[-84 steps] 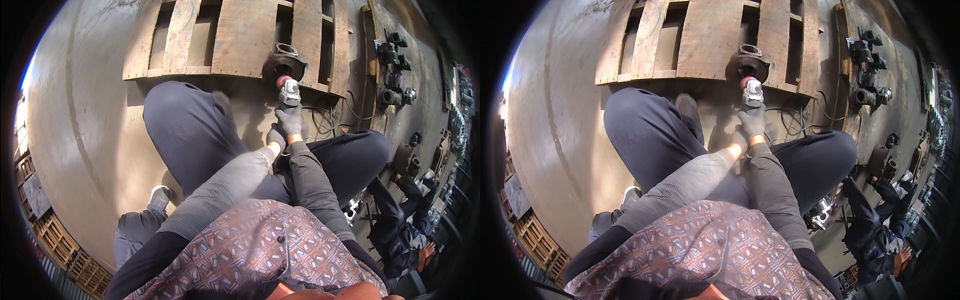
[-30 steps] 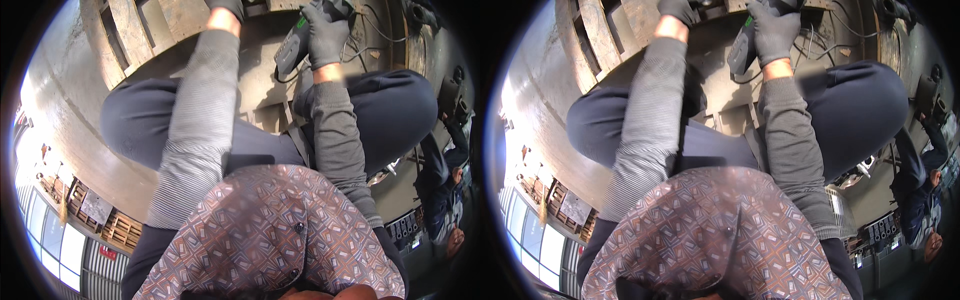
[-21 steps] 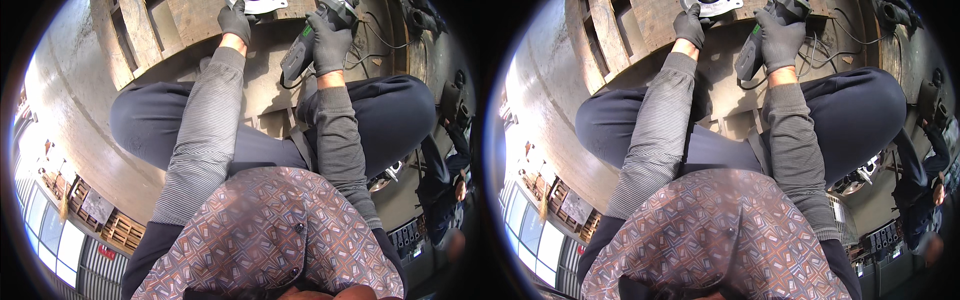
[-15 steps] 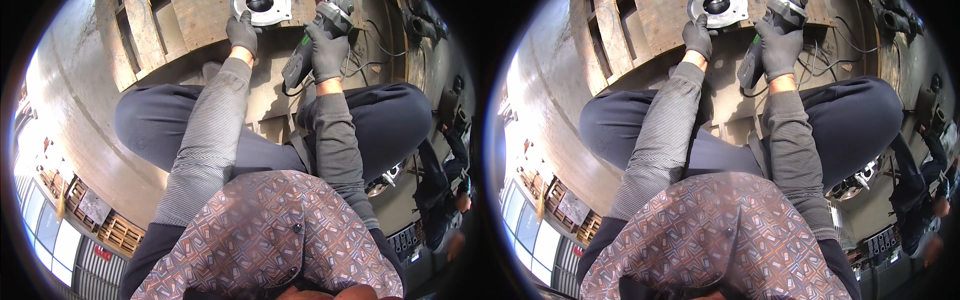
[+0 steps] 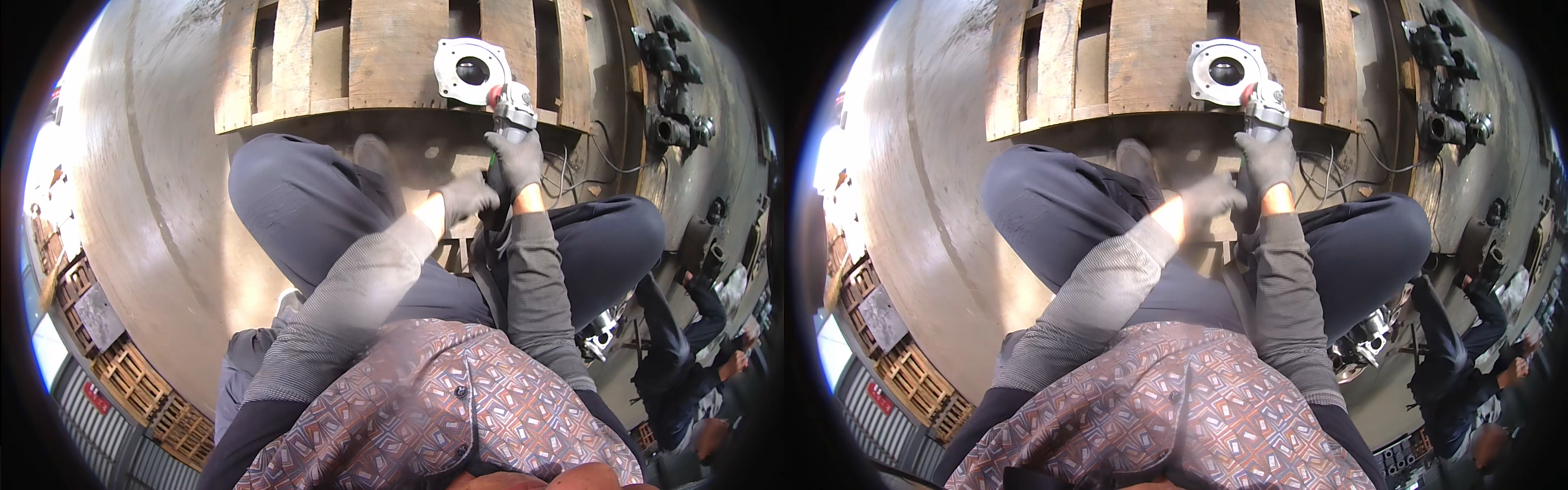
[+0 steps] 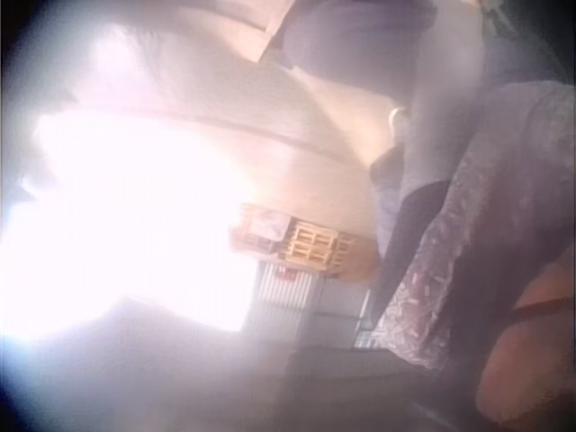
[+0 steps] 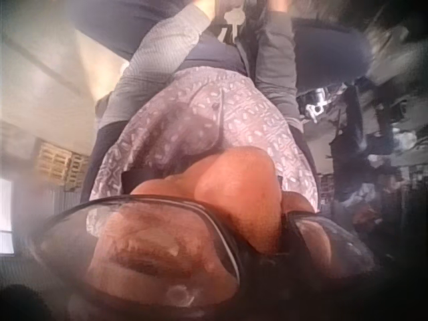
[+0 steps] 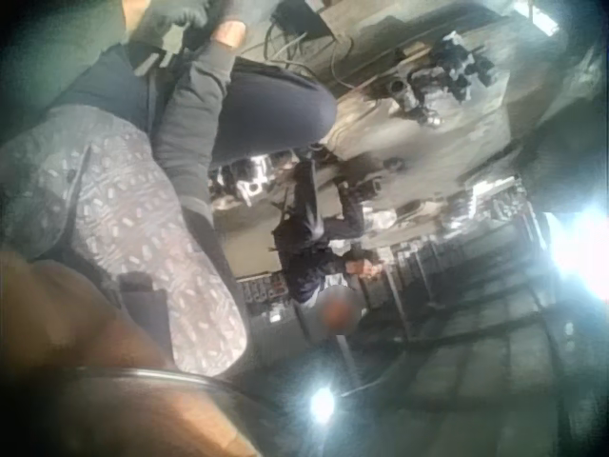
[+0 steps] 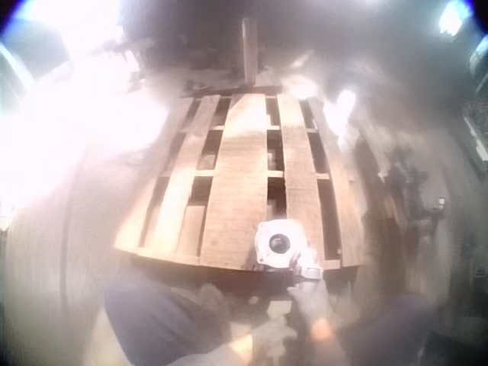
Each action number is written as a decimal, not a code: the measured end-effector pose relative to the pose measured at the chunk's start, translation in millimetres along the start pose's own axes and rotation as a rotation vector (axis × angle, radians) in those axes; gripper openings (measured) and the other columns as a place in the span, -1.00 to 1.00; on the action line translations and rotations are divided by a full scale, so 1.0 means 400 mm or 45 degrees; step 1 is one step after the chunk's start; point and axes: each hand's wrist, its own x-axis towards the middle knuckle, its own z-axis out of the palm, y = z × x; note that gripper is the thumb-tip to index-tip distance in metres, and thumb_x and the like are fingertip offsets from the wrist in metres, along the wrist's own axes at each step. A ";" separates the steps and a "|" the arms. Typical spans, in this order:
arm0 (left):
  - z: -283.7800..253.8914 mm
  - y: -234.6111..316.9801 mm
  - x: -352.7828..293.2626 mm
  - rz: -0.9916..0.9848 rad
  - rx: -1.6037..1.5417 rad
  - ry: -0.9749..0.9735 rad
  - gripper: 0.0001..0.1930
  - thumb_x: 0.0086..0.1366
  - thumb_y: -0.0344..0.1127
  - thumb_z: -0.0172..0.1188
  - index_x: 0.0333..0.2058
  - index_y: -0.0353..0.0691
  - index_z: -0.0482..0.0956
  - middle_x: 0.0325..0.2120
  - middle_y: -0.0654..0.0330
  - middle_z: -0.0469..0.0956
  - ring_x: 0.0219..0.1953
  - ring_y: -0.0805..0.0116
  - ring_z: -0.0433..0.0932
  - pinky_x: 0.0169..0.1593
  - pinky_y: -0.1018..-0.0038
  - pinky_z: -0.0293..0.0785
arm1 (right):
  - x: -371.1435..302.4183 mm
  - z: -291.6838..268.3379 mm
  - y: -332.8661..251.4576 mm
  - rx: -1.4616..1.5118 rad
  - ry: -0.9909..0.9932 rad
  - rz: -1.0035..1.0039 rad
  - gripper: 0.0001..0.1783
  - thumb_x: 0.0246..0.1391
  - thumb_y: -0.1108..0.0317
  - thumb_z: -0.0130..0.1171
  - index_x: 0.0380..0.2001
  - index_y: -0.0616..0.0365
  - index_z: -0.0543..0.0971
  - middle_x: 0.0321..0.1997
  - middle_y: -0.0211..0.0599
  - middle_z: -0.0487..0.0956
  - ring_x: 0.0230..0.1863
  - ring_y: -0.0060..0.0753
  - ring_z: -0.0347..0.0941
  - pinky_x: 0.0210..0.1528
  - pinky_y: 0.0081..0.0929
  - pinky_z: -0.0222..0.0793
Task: The person sits on the floor and uses an angle grinder to clean and smooth the surface of a metal part. They rotate the part to access different areas and continue grinding until the surface appears cleaner.
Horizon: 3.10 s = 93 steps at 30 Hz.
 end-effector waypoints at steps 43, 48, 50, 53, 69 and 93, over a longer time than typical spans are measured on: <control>0.107 -0.035 -0.004 0.265 -0.545 0.563 -0.02 0.19 -0.33 0.53 0.42 -0.32 0.03 0.29 -0.10 0.41 0.36 0.06 0.40 0.37 0.24 0.37 | -0.045 0.059 -0.178 -0.477 -0.334 -0.241 -0.03 -0.12 -0.07 0.52 0.21 0.40 0.43 0.01 0.34 0.69 0.09 0.28 0.67 0.18 -0.04 0.57; 0.106 -0.027 -0.006 0.293 -0.477 0.551 -0.02 0.20 -0.34 0.52 0.43 -0.29 0.02 0.32 -0.05 0.36 0.36 0.12 0.39 0.36 0.26 0.39 | -0.027 0.043 -0.198 -0.464 -0.359 -0.154 0.06 -0.08 -0.07 0.49 0.30 0.45 0.30 0.09 0.38 0.65 0.20 0.26 0.61 0.29 -0.04 0.49; 0.090 -0.032 0.001 0.332 -0.494 0.525 -0.06 0.22 -0.33 0.50 0.42 -0.30 0.05 0.30 -0.05 0.40 0.34 0.12 0.42 0.34 0.28 0.41 | -0.027 0.047 -0.217 -0.472 -0.397 -0.171 0.05 -0.08 -0.08 0.49 0.30 0.43 0.31 0.09 0.37 0.65 0.20 0.27 0.60 0.30 -0.05 0.48; 0.062 -0.035 0.021 0.559 -0.152 0.597 -0.08 0.24 -0.30 0.49 0.41 -0.30 0.06 0.26 -0.07 0.44 0.30 0.10 0.46 0.31 0.28 0.43 | -0.004 0.050 -0.256 -0.472 -0.434 -0.182 -0.01 -0.06 -0.09 0.45 0.26 0.41 0.36 0.12 0.38 0.63 0.21 0.30 0.59 0.31 -0.03 0.46; 0.019 0.076 0.079 0.471 -0.478 0.642 -0.02 0.23 -0.18 0.49 0.41 -0.33 -0.01 0.21 -0.09 0.44 0.26 0.08 0.47 0.30 0.25 0.44 | 0.117 0.051 -0.313 -0.436 -0.470 -0.181 0.06 -0.04 -0.07 0.45 0.33 0.46 0.28 0.11 0.40 0.65 0.19 0.30 0.61 0.28 -0.06 0.50; 0.032 0.165 0.165 0.512 -0.565 0.571 -0.17 0.29 -0.48 0.37 0.43 -0.30 0.09 0.26 -0.04 0.43 0.30 0.16 0.43 0.39 0.31 0.35 | 0.257 -0.021 -0.252 -0.272 -0.272 -0.013 -0.11 -0.22 -0.02 0.55 0.12 0.38 0.60 0.08 0.22 0.71 0.16 0.10 0.67 0.27 -0.20 0.54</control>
